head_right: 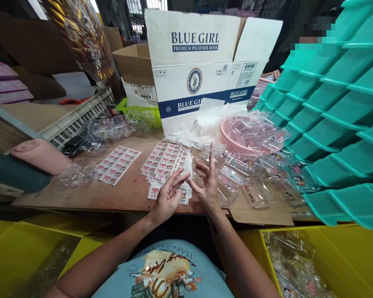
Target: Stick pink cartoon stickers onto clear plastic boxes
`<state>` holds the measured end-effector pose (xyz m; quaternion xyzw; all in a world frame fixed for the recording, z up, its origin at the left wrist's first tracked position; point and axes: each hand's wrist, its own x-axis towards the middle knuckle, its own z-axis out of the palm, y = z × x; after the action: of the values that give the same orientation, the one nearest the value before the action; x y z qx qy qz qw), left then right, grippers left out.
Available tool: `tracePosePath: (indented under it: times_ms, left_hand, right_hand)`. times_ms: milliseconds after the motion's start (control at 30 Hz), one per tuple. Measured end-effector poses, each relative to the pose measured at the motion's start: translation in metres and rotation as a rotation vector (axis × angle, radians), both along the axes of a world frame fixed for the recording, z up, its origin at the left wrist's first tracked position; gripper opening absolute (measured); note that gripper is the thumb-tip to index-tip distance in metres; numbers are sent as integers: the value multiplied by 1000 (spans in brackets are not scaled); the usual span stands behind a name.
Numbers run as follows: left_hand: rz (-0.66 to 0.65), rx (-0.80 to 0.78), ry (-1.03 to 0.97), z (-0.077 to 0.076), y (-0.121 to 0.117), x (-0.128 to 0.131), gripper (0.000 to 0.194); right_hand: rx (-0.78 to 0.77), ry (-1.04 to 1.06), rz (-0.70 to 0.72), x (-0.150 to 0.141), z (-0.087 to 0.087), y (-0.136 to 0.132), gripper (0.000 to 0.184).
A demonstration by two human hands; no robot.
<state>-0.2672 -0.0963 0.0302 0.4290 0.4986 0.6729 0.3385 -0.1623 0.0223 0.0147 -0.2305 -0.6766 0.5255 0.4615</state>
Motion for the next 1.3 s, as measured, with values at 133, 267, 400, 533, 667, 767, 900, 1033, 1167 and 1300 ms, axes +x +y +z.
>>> tracePosePath:
  times_ms: [133,267,400,533,667,767,900,1033,1167,1300]
  left_hand:
    - [254,23,-196,-5,3,-13,38]
    - [215,-102,-606,-12,9,-26,35]
    - [215,-88,-656,-15,9,-26,37]
    - [116,-184,-748,-11,-7,-23,29]
    - [-132,-228,-844,1,-18,-24,37]
    - [-101,-97,-790,12,-17,-30,31]
    - [43,-45,-755,22,-18,-43,18]
    - [89,-54,-823,23,-21,-49,21]
    - [69,-112,-933,21,-19,-45,26]
    - [40,-48,-903,23,-18,-39,16]
  right_hand:
    - [-21,61,6,-5,12,-5,103]
    - [136,-28,54,-13,12,-7,109]
    - [341,-144,53,-18,4,-10,113]
    - [139,-32,62,-15,16,-13,107]
    - [6,112,251,-15,30,-10,109]
    - [22,63,286,-14,34,-8,101]
    - [-20,90,230,1,45,-18,81]
    - [-436,154,630,18,59,-39,70]
    - [-715,201,879,20,59,-56,74]
    - [-812,267,969,19,56,-58,74]
